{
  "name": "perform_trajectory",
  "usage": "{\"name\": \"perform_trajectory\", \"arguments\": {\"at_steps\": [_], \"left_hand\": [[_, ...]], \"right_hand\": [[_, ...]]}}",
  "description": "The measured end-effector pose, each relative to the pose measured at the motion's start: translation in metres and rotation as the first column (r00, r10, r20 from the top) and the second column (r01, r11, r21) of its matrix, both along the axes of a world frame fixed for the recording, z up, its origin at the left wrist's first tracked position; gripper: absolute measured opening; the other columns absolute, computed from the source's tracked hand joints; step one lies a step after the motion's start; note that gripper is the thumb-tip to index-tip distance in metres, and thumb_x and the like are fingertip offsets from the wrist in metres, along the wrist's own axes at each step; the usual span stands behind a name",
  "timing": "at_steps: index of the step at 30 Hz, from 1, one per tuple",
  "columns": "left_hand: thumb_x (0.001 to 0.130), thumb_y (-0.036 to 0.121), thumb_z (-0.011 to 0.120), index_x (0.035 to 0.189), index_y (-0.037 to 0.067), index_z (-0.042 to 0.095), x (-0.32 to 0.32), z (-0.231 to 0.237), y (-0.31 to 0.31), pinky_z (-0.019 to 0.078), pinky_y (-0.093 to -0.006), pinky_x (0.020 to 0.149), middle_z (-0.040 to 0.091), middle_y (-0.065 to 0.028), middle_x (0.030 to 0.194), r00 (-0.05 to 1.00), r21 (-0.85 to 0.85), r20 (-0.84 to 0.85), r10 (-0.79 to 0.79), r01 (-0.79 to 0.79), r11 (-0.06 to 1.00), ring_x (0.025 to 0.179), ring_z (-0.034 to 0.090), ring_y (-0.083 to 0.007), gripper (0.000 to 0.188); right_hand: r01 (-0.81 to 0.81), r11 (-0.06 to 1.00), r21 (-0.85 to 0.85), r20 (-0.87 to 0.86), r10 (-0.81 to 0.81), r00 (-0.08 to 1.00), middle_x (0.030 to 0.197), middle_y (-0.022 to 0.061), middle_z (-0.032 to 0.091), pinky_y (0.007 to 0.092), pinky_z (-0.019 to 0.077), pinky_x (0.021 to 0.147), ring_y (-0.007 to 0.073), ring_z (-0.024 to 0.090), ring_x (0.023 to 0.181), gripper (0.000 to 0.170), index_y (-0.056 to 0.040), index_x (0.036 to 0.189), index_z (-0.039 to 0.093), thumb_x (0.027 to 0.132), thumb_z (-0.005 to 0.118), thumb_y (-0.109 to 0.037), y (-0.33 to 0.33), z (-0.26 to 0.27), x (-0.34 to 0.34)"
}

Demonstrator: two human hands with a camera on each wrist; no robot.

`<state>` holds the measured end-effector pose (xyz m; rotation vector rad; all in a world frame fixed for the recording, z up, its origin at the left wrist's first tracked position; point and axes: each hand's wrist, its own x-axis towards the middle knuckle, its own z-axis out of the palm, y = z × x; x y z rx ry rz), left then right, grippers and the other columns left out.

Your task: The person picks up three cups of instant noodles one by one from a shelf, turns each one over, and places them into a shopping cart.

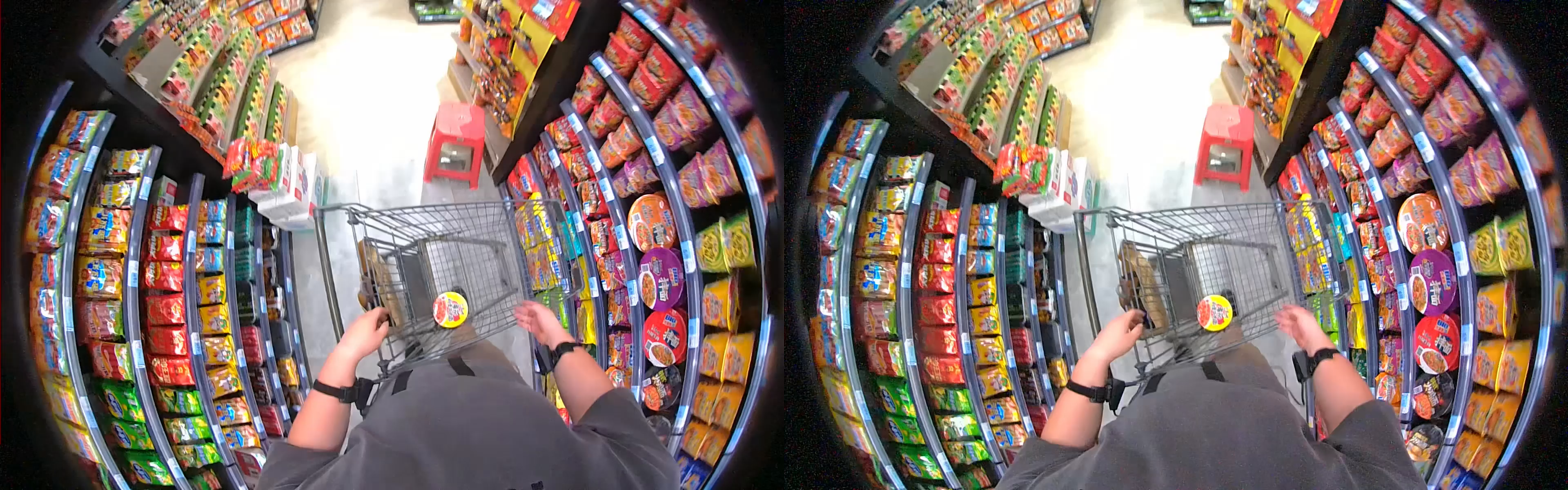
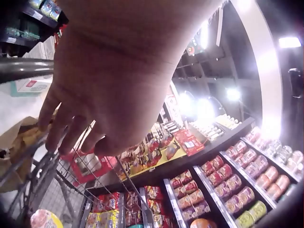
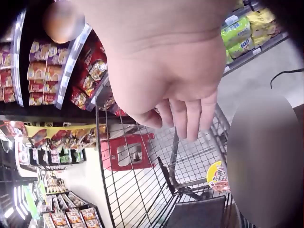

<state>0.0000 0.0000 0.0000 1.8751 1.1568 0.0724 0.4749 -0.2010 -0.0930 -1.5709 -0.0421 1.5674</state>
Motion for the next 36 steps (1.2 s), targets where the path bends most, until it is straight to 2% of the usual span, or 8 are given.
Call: {"name": "perform_trajectory", "arguments": {"at_steps": [2, 4, 7, 10, 14, 21, 29, 36], "left_hand": [[0.096, 0.023, 0.061, 0.127, 0.000, 0.062, 0.013, -0.030, 0.034, 0.0553, -0.0443, 0.091, 0.072, -0.0231, 0.116, 0.999, -0.076, 0.012, 0.036, -0.035, 0.996, 0.106, 0.070, -0.0383, 0.038], [0.096, 0.022, 0.061, 0.127, 0.000, 0.062, -0.051, 0.021, -0.034, 0.0552, -0.0439, 0.091, 0.072, -0.0231, 0.115, 0.999, -0.147, -0.034, 0.025, -0.029, 0.989, 0.106, 0.070, -0.0381, 0.038], [0.096, 0.023, 0.060, 0.125, 0.000, 0.063, -0.040, 0.011, -0.024, 0.0547, -0.0455, 0.092, 0.072, -0.0233, 0.114, 0.999, -0.127, 0.013, -0.048, 0.049, 0.991, 0.108, 0.069, -0.0387, 0.037], [0.096, 0.026, 0.059, 0.129, 0.003, 0.062, -0.021, 0.021, -0.021, 0.0521, -0.0486, 0.098, 0.069, -0.0230, 0.123, 0.900, -0.047, -0.262, -0.348, 0.348, 0.936, 0.116, 0.065, -0.0399, 0.041], [0.096, 0.034, 0.057, 0.128, 0.002, 0.061, 0.005, 0.043, -0.020, 0.0538, -0.0505, 0.096, 0.071, -0.0255, 0.118, 0.777, -0.061, -0.435, -0.455, 0.479, 0.876, 0.112, 0.067, -0.0412, 0.046], [0.096, 0.034, 0.058, 0.139, 0.000, 0.055, 0.050, 0.040, -0.023, 0.0517, -0.0480, 0.100, 0.069, -0.0272, 0.122, 0.769, -0.003, -0.278, -0.576, 0.599, 0.801, 0.117, 0.065, -0.0423, 0.054], [0.095, 0.035, 0.061, 0.141, 0.003, 0.055, 0.143, 0.042, -0.065, 0.0523, -0.0511, 0.099, 0.069, -0.0265, 0.123, 0.519, -0.058, -0.373, -0.769, 0.814, 0.577, 0.115, 0.066, -0.0430, 0.057], [0.094, 0.031, 0.063, 0.140, 0.002, 0.057, 0.246, 0.062, -0.143, 0.0510, -0.0489, 0.102, 0.066, -0.0282, 0.129, 0.475, -0.011, -0.307, -0.825, 0.865, 0.502, 0.120, 0.064, -0.0439, 0.055]], "right_hand": [[0.079, 0.996, 0.035, 0.020, -0.080, 0.997, 0.134, 0.0172, 0.064, 0.0427, 0.0530, 0.100, 0.0299, 0.066, 0.117, 0.047, -0.0032, 0.143, 0.049, 0.102, 0.055, -0.025, 0.003, -0.020, 0.018], [0.167, 0.983, -0.071, -0.009, -0.168, 0.986, 0.125, 0.0150, 0.068, 0.0426, 0.0544, 0.095, 0.0276, 0.068, 0.109, 0.038, -0.0040, 0.136, 0.054, 0.103, 0.055, -0.023, -0.106, 0.024, -0.060], [0.248, 0.968, -0.036, -0.005, -0.248, 0.969, 0.133, 0.0179, 0.065, 0.0441, 0.0534, 0.098, 0.0307, 0.066, 0.119, 0.040, -0.0036, 0.138, 0.053, 0.103, 0.056, -0.023, -0.152, 0.021, -0.069], [0.356, 0.934, -0.041, -0.002, -0.357, 0.934, 0.138, 0.0201, 0.061, 0.0470, 0.0520, 0.103, 0.0350, 0.062, 0.124, 0.045, -0.0029, 0.140, 0.051, 0.101, 0.059, -0.023, -0.200, 0.039, -0.089], [0.466, 0.884, -0.018, 0.023, -0.466, 0.885, 0.139, 0.0212, 0.060, 0.0485, 0.0511, 0.105, 0.0358, 0.062, 0.125, 0.045, -0.0021, 0.139, 0.051, 0.101, 0.059, -0.023, -0.243, 0.069, -0.113], [0.623, 0.782, -0.013, 0.066, -0.621, 0.781, 0.135, 0.0168, 0.063, 0.0457, 0.0491, 0.107, 0.0321, 0.060, 0.125, 0.038, -0.0044, 0.132, 0.058, 0.102, 0.058, -0.027, -0.296, 0.084, -0.127], [0.733, 0.674, 0.088, 0.039, -0.738, 0.674, 0.130, 0.0182, 0.066, 0.0442, 0.0528, 0.100, 0.0320, 0.064, 0.120, 0.036, -0.0025, 0.135, 0.056, 0.102, 0.056, -0.017, -0.370, 0.103, -0.150], [0.832, 0.528, 0.168, 0.021, -0.846, 0.533, 0.127, 0.0173, 0.067, 0.0447, 0.0546, 0.096, 0.0316, 0.066, 0.116, 0.035, -0.0022, 0.133, 0.058, 0.102, 0.055, -0.017, -0.472, 0.118, -0.156]]}}
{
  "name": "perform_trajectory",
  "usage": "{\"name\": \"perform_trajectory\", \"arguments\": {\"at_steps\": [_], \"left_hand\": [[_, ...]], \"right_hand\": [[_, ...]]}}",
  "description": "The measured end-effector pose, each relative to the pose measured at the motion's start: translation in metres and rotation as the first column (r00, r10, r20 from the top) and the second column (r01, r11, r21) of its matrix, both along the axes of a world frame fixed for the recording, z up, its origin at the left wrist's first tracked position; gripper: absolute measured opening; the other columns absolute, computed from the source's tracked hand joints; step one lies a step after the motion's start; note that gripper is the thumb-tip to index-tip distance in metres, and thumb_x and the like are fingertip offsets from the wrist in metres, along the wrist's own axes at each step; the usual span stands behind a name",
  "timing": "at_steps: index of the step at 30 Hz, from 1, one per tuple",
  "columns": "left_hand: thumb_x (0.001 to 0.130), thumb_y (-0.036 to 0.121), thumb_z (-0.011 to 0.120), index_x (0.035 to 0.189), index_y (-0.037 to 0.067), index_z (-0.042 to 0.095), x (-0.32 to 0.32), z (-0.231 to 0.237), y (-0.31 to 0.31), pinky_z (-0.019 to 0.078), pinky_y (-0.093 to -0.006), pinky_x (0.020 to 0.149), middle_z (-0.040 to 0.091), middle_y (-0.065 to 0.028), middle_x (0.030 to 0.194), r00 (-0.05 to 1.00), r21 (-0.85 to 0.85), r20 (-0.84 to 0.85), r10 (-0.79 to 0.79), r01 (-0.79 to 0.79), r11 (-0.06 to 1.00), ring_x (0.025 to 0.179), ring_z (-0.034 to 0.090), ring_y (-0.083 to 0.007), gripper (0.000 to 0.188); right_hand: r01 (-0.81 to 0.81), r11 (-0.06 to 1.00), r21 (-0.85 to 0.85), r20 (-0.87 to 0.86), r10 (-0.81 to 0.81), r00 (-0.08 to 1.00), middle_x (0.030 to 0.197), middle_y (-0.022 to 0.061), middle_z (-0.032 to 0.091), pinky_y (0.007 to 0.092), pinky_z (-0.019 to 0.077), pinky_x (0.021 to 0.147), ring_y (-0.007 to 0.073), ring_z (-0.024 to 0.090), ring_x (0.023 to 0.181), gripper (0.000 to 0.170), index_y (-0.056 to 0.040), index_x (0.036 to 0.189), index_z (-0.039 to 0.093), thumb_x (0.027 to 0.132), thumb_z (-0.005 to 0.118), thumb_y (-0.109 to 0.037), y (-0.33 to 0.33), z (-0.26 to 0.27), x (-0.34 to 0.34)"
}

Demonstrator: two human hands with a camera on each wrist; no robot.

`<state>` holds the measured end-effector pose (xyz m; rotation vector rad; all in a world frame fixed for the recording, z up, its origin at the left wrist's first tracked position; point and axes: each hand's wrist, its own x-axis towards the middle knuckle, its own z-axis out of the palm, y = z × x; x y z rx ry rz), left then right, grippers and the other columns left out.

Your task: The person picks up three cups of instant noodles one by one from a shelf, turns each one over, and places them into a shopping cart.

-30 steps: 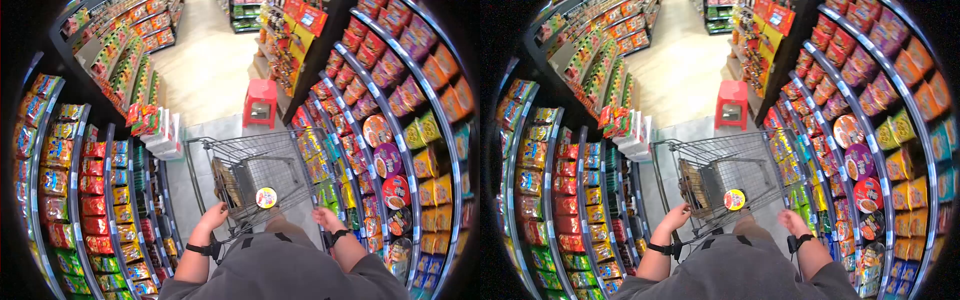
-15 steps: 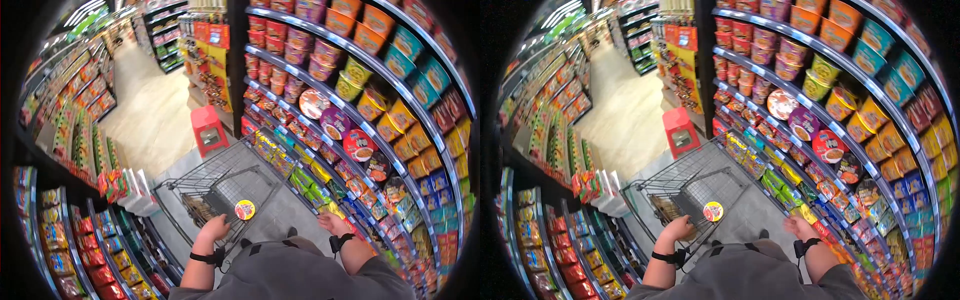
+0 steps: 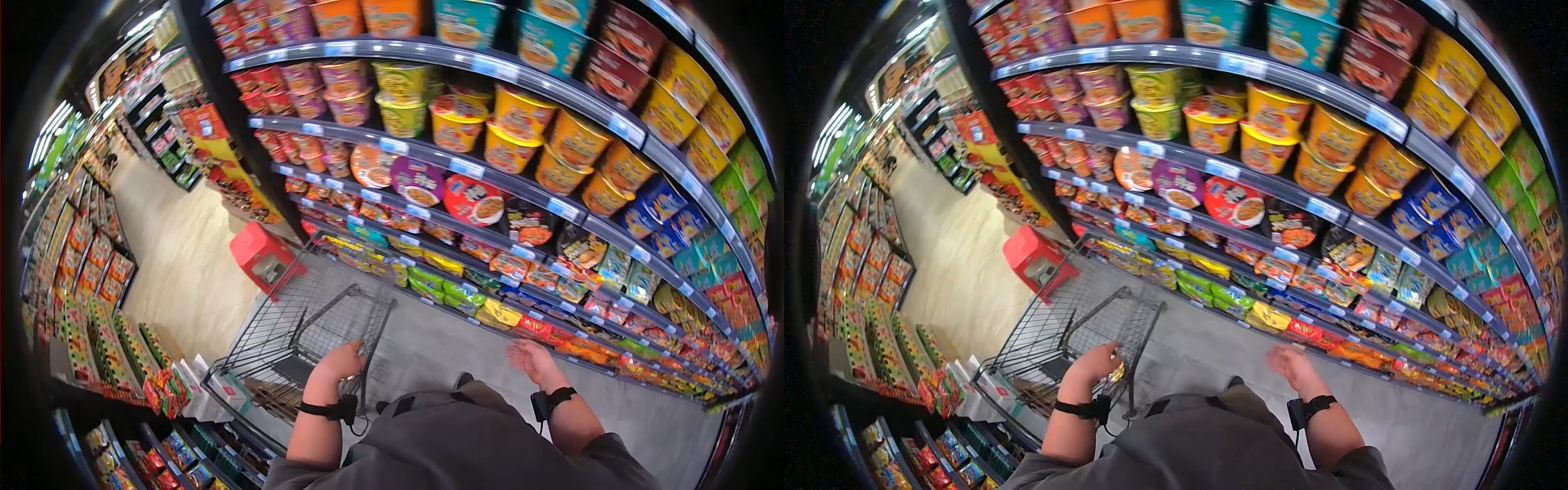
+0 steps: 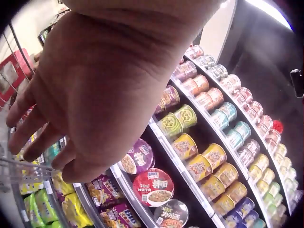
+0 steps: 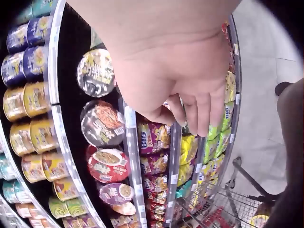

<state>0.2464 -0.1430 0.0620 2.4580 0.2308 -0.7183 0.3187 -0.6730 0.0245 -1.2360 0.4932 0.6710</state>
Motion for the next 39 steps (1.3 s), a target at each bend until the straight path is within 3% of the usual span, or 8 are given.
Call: {"name": "perform_trajectory", "arguments": {"at_steps": [4, 13, 24, 27, 30, 31, 33, 39], "left_hand": [[0.096, 0.029, 0.062, 0.140, 0.003, 0.057, 0.050, 0.002, -0.047, 0.0497, -0.0486, 0.103, 0.064, -0.0274, 0.133, 0.982, -0.023, 0.170, -0.087, 0.092, 0.995, 0.124, 0.061, -0.0434, 0.051], [0.097, 0.026, 0.062, 0.142, 0.004, 0.055, 0.127, 0.043, -0.163, 0.0528, -0.0474, 0.098, 0.067, -0.0252, 0.127, 0.965, -0.046, 0.207, -0.160, 0.173, 0.984, 0.112, 0.067, -0.0418, 0.050], [0.097, 0.019, 0.062, 0.141, 0.004, 0.057, 0.169, 0.102, -0.194, 0.0522, -0.0449, 0.100, 0.064, -0.0238, 0.132, 0.944, -0.167, 0.285, -0.168, 0.221, 0.961, 0.115, 0.066, -0.0388, 0.047], [0.096, 0.015, 0.062, 0.137, 0.002, 0.060, 0.196, 0.132, -0.184, 0.0501, -0.0420, 0.102, 0.065, -0.0231, 0.132, 0.889, -0.198, 0.431, -0.154, 0.260, 0.945, 0.122, 0.063, -0.0364, 0.044], [0.093, 0.004, 0.063, 0.134, 0.000, 0.061, 0.237, 0.173, -0.178, 0.0438, -0.0420, 0.111, 0.063, -0.0210, 0.135, 0.789, -0.186, 0.609, -0.083, 0.243, 0.952, 0.128, 0.059, -0.0372, 0.041], [0.093, 0.004, 0.063, 0.134, 0.000, 0.061, 0.254, 0.185, -0.176, 0.0438, -0.0420, 0.111, 0.063, -0.0210, 0.135, 0.789, -0.195, 0.608, -0.091, 0.260, 0.946, 0.128, 0.059, -0.0372, 0.041], [0.091, 0.002, 0.064, 0.134, 0.002, 0.060, 0.288, 0.210, -0.176, 0.0435, -0.0427, 0.111, 0.060, -0.0206, 0.138, 0.613, -0.135, 0.783, -0.107, 0.334, 0.933, 0.130, 0.056, -0.0392, 0.043], [0.090, 0.000, 0.064, 0.137, 0.000, 0.057, 0.369, 0.265, -0.176, 0.0413, -0.0427, 0.113, 0.056, -0.0206, 0.144, 0.439, -0.196, 0.898, -0.042, 0.483, 0.853, 0.135, 0.054, -0.0386, 0.047]], "right_hand": [[0.089, 0.987, 0.134, 0.074, -0.100, 0.992, 0.128, 0.0172, 0.068, 0.0440, 0.0544, 0.096, 0.0307, 0.067, 0.115, 0.034, -0.0029, 0.132, 0.060, 0.101, 0.055, -0.016, -0.057, 0.004, 0.005], [0.027, 0.981, 0.191, 0.262, -0.078, 0.962, 0.133, 0.0164, 0.067, 0.0419, 0.0511, 0.101, 0.0294, 0.065, 0.123, 0.037, -0.0037, 0.136, 0.060, 0.102, 0.057, -0.019, -0.135, 0.061, 0.058], [-0.244, 0.964, 0.102, 0.467, 0.170, 0.868, 0.142, 0.0114, 0.062, 0.0399, 0.0434, 0.112, 0.0223, 0.055, 0.136, 0.039, -0.0046, 0.141, 0.058, 0.102, 0.057, -0.013, -0.089, 0.156, 0.139], [-0.336, 0.942, -0.019, 0.614, 0.277, 0.739, 0.152, 0.0118, 0.054, 0.0415, 0.0381, 0.118, 0.0237, 0.049, 0.143, 0.042, -0.0051, 0.142, 0.057, 0.101, 0.057, -0.006, -0.059, 0.181, 0.167], [-0.416, 0.909, -0.037, 0.790, 0.282, 0.544, 0.168, 0.0144, 0.029, 0.0445, 0.0294, 0.123, 0.0283, 0.030, 0.155, 0.047, -0.0043, 0.144, 0.055, 0.098, 0.058, -0.002, -0.029, 0.218, 0.193], [-0.400, 0.916, -0.045, 0.787, 0.279, 0.550, 0.168, 0.0144, 0.029, 0.0445, 0.0294, 0.123, 0.0283, 0.030, 0.155, 0.047, -0.0043, 0.144, 0.055, 0.098, 0.058, -0.002, -0.021, 0.231, 0.200], [-0.344, 0.917, -0.203, 0.851, 0.339, 0.401, 0.169, 0.0164, 0.026, 0.0462, 0.0259, 0.125, 0.0314, 0.026, 0.157, 0.050, -0.0046, 0.145, 0.055, 0.096, 0.061, -0.004, -0.005, 0.257, 0.214], [-0.269, 0.941, -0.207, 0.914, 0.284, 0.289, 0.171, 0.0241, 0.015, 0.0496, 0.0179, 0.127, 0.0342, 0.012, 0.161, 0.053, -0.0007, 0.145, 0.054, 0.093, 0.062, -0.004, 0.034, 0.298, 0.253]]}}
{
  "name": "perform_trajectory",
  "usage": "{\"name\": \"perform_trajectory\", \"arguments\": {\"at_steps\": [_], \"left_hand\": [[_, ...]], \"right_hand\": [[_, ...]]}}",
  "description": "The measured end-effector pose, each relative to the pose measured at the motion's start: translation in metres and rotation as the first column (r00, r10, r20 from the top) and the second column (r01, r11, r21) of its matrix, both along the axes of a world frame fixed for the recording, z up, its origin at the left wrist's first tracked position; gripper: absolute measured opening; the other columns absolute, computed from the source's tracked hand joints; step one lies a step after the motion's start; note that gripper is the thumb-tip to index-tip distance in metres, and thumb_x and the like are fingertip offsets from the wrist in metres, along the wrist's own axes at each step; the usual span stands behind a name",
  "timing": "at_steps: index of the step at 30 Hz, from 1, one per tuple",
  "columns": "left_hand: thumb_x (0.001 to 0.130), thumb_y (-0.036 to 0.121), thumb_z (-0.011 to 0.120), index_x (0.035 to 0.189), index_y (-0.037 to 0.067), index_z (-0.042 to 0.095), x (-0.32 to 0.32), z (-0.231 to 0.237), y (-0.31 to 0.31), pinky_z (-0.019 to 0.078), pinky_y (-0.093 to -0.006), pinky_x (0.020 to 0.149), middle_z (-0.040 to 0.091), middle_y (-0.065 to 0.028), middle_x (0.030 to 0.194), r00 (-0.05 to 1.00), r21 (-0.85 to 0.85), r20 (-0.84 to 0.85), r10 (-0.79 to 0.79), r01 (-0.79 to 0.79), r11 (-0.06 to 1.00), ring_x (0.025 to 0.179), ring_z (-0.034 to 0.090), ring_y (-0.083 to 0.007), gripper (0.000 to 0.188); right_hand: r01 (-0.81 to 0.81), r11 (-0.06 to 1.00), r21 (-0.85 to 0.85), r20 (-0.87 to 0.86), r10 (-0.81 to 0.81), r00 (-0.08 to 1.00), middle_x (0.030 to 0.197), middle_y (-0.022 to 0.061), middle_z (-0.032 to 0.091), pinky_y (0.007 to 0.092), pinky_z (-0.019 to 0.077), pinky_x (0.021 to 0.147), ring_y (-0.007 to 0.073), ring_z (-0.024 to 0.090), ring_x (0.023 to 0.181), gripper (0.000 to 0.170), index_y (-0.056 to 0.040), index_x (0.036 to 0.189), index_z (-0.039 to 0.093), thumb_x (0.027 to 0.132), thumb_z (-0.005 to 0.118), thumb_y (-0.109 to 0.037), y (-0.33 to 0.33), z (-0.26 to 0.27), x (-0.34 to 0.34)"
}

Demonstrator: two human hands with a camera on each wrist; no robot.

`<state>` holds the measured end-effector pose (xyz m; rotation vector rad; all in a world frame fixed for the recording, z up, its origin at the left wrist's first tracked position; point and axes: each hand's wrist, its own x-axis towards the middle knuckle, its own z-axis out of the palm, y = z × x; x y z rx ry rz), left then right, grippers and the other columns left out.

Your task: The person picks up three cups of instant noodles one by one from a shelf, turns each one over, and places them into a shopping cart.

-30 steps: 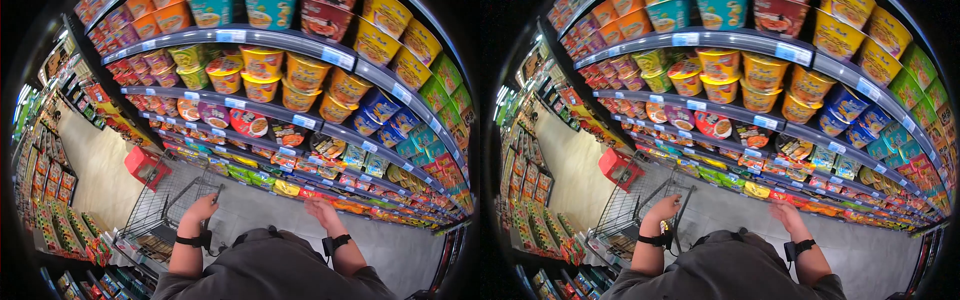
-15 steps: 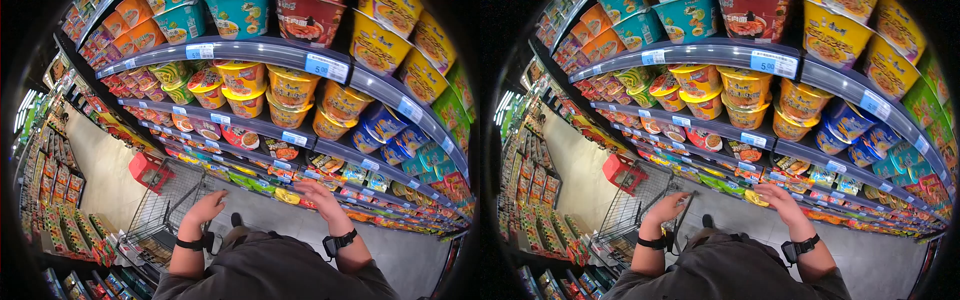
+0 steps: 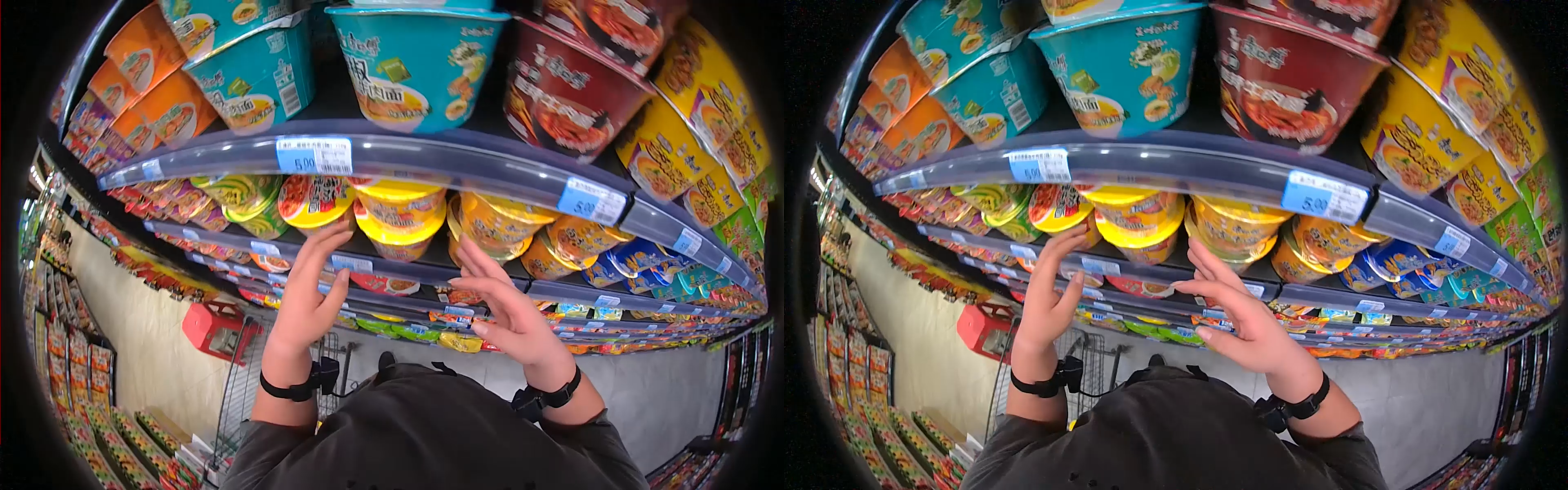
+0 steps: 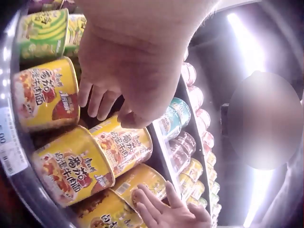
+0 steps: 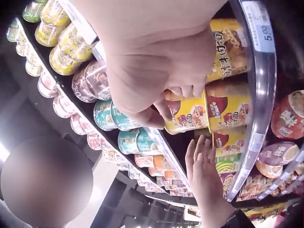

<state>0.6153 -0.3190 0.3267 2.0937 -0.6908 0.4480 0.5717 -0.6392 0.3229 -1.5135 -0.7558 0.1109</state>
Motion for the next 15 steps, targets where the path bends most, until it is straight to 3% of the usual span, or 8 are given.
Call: {"name": "perform_trajectory", "arguments": {"at_steps": [6, 8, 10, 12, 15], "left_hand": [[0.093, -0.002, 0.060, 0.141, -0.004, 0.047, 0.053, 0.011, 0.003, 0.0413, -0.0424, 0.112, 0.057, -0.0229, 0.138, 1.000, -0.071, -0.007, -0.026, 0.025, 0.997, 0.129, 0.056, -0.0379, 0.050], [0.094, 0.000, 0.062, 0.140, -0.005, 0.047, 0.061, 0.020, 0.001, 0.0416, -0.0418, 0.111, 0.058, -0.0240, 0.135, 0.987, -0.085, -0.148, -0.066, 0.053, 0.995, 0.127, 0.057, -0.0383, 0.049], [0.093, 0.000, 0.063, 0.138, -0.005, 0.048, 0.071, 0.019, 0.002, 0.0439, -0.0418, 0.108, 0.060, -0.0247, 0.130, 0.985, -0.082, -0.142, -0.094, 0.083, 0.993, 0.123, 0.060, -0.0388, 0.048], [0.095, -0.001, 0.062, 0.139, -0.005, 0.050, 0.074, 0.022, 0.003, 0.0428, -0.0378, 0.108, 0.062, -0.0188, 0.129, 0.974, -0.065, -0.165, -0.154, 0.145, 0.987, 0.123, 0.060, -0.0280, 0.046], [0.093, 0.000, 0.063, 0.138, -0.005, 0.050, 0.078, 0.023, 0.005, 0.0444, -0.0381, 0.106, 0.062, -0.0199, 0.130, 0.958, -0.072, -0.199, -0.205, 0.194, 0.978, 0.123, 0.060, -0.0281, 0.047]], "right_hand": [[0.101, 0.994, 0.032, 0.021, -0.102, 0.995, 0.172, 0.0243, 0.009, 0.0493, 0.0138, 0.127, 0.0347, 0.005, 0.162, 0.059, -0.0004, 0.148, 0.052, 0.090, 0.063, -0.003, 0.029, 0.014, 0.026], [0.138, 0.990, 0.033, 0.028, -0.139, 0.990, 0.172, 0.0254, 0.009, 0.0486, 0.0129, 0.127, 0.0349, 0.005, 0.162, 0.059, 0.0006, 0.148, 0.051, 0.090, 0.063, -0.002, 0.035, 0.016, 0.030], [0.166, 0.985, 0.037, 0.018, -0.167, 0.986, 0.172, 0.0267, 0.009, 0.0476, 0.0125, 0.127, 0.0350, 0.005, 0.161, 0.059, 0.0021, 0.148, 0.050, 0.090, 0.062, -0.003, 0.039, 0.016, 0.033], [0.191, 0.981, 0.043, 0.004, -0.191, 0.982, 0.171, 0.0276, 0.009, 0.0469, 0.0121, 0.127, 0.0353, 0.006, 0.161, 0.059, 0.0029, 0.148, 0.050, 0.090, 0.063, -0.004, 0.044, 0.016, 0.034], [0.188, 0.981, 0.036, 0.019, -0.189, 0.982, 0.171, 0.0274, 0.009, 0.0471, 0.0118, 0.128, 0.0358, 0.007, 0.161, 0.059, 0.0025, 0.148, 0.050, 0.091, 0.063, -0.005, 0.048, 0.018, 0.036]]}}
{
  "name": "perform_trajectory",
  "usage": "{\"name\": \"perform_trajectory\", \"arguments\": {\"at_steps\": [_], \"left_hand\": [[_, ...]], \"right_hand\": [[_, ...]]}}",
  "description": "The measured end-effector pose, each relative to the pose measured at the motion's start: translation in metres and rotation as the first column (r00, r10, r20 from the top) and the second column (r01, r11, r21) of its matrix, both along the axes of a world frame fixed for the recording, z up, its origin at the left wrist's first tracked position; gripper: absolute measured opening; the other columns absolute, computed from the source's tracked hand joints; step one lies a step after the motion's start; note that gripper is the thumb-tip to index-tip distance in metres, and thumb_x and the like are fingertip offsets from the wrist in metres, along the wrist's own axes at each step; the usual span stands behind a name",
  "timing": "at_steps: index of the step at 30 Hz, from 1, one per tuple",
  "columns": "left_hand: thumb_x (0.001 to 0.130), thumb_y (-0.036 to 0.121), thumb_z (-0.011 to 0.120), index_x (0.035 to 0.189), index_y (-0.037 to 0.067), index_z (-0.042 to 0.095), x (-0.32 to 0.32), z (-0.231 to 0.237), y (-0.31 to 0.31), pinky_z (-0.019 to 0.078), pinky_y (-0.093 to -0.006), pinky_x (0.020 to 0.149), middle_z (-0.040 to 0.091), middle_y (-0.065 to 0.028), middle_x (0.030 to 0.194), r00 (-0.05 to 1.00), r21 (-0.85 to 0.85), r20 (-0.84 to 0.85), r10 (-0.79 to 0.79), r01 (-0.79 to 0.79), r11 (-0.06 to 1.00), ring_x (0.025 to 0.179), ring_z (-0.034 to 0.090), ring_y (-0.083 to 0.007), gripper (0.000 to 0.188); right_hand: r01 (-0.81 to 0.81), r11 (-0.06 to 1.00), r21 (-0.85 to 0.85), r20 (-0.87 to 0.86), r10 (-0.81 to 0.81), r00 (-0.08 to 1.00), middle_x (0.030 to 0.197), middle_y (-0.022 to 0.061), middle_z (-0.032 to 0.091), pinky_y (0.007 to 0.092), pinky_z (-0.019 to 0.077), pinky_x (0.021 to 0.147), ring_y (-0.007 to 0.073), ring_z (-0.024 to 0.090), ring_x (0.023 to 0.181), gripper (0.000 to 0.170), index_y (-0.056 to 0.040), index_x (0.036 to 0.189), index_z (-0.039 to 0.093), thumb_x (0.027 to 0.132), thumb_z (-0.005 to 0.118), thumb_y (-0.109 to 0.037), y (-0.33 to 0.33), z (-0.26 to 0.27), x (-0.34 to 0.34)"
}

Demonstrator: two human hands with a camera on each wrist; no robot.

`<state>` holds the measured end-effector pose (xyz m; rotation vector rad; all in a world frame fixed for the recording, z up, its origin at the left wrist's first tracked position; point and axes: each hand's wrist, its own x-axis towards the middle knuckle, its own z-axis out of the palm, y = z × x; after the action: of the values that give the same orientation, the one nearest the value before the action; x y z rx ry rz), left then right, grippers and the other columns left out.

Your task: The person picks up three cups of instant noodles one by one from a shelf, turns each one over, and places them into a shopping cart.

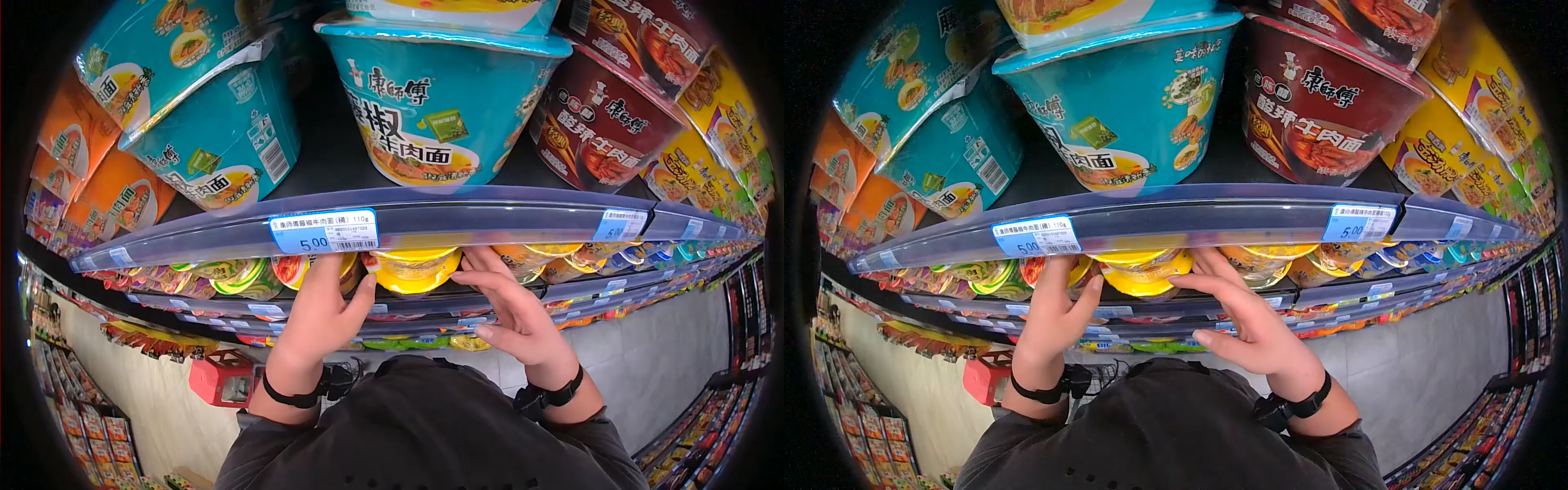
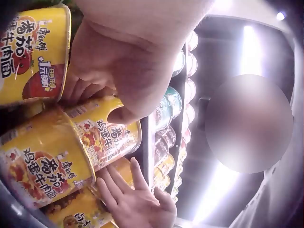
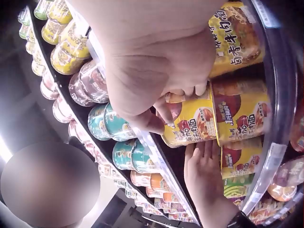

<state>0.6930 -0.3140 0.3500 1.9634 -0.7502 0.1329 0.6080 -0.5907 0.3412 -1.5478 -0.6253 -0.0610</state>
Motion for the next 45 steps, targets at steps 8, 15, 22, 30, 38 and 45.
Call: {"name": "perform_trajectory", "arguments": {"at_steps": [8, 15, 22, 30, 38, 45], "left_hand": [[0.088, 0.003, 0.066, 0.148, -0.010, 0.038, -0.017, -0.003, 0.006, 0.0436, -0.0437, 0.110, 0.055, -0.0296, 0.137, 0.984, 0.003, 0.174, 0.038, -0.039, 0.999, 0.128, 0.057, -0.0432, 0.068], [0.089, -0.001, 0.063, 0.154, -0.010, 0.032, -0.079, -0.007, 0.004, 0.0425, -0.0420, 0.112, 0.050, -0.0265, 0.147, 0.987, -0.083, 0.100, 0.124, -0.116, 0.990, 0.136, 0.054, -0.0345, 0.073], [0.089, -0.002, 0.061, 0.155, -0.009, 0.034, -0.179, -0.030, -0.016, 0.0406, -0.0442, 0.116, 0.046, -0.0225, 0.154, 0.955, -0.254, -0.088, 0.285, -0.298, 0.920, 0.140, 0.051, -0.0296, 0.072], [0.087, -0.007, 0.059, 0.156, -0.006, 0.034, -0.303, -0.061, -0.048, 0.0448, -0.0466, 0.114, 0.047, -0.0234, 0.153, 0.889, -0.217, -0.245, 0.386, -0.439, 0.872, 0.141, 0.050, -0.0326, 0.074], [0.087, -0.007, 0.060, 0.156, -0.005, 0.036, -0.376, -0.071, -0.055, 0.0460, -0.0451, 0.113, 0.051, -0.0236, 0.151, 0.809, -0.110, -0.327, 0.489, -0.546, 0.830, 0.135, 0.056, -0.0326, 0.073], [0.087, -0.004, 0.061, 0.154, -0.006, 0.038, -0.409, -0.076, -0.036, 0.0469, -0.0432, 0.111, 0.057, -0.0233, 0.144, 0.770, -0.074, -0.344, 0.537, -0.592, 0.802, 0.130, 0.061, -0.0320, 0.071]], "right_hand": [[-0.085, 0.996, -0.008, 0.055, 0.086, 0.995, 0.173, 0.0246, 0.009, 0.0480, 0.0121, 0.128, 0.0366, 0.009, 0.161, 0.057, 0.0024, 0.146, 0.053, 0.091, 0.064, -0.009, -0.002, 0.000, -0.004], [-0.256, 0.960, 0.111, -0.008, 0.258, 0.966, 0.173, 0.0243, 0.010, 0.0488, 0.0129, 0.127, 0.0366, 0.012, 0.161, 0.054, 0.0033, 0.144, 0.054, 0.093, 0.063, -0.010, -0.019, -0.003, -0.024], [-0.476, 0.853, 0.216, -0.100, 0.504, 0.858, 0.171, 0.0260, 0.017, 0.0488, 0.0136, 0.128, 0.0351, 0.014, 0.160, 0.056, 0.0046, 0.146, 0.050, 0.093, 0.062, -0.010, -0.051, -0.022, -0.059], [-0.522, 0.706, 0.478, -0.272, 0.684, 0.677, 0.166, 0.0252, 0.029, 0.0526, 0.0167, 0.128, 0.0372, 0.025, 0.157, 0.078, 0.0050, 0.158, 0.026, 0.092, 0.065, -0.013, -0.075, -0.081, -0.111], [-0.586, 0.636, 0.502, -0.380, 0.771, 0.511, 0.168, 0.0220, 0.027, 0.0515, 0.0158, 0.127, 0.0332, 0.023, 0.158, 0.079, -0.0006, 0.163, 0.021, 0.097, 0.063, -0.017, -0.077, -0.104, -0.149], [-0.528, 0.655, 0.541, -0.478, 0.756, 0.448, 0.165, 0.0255, 0.031, 0.0535, 0.0179, 0.127, 0.0369, 0.026, 0.156, 0.084, 0.0003, 0.163, 0.022, 0.092, 0.064, -0.014, -0.053, -0.112, -0.173]]}}
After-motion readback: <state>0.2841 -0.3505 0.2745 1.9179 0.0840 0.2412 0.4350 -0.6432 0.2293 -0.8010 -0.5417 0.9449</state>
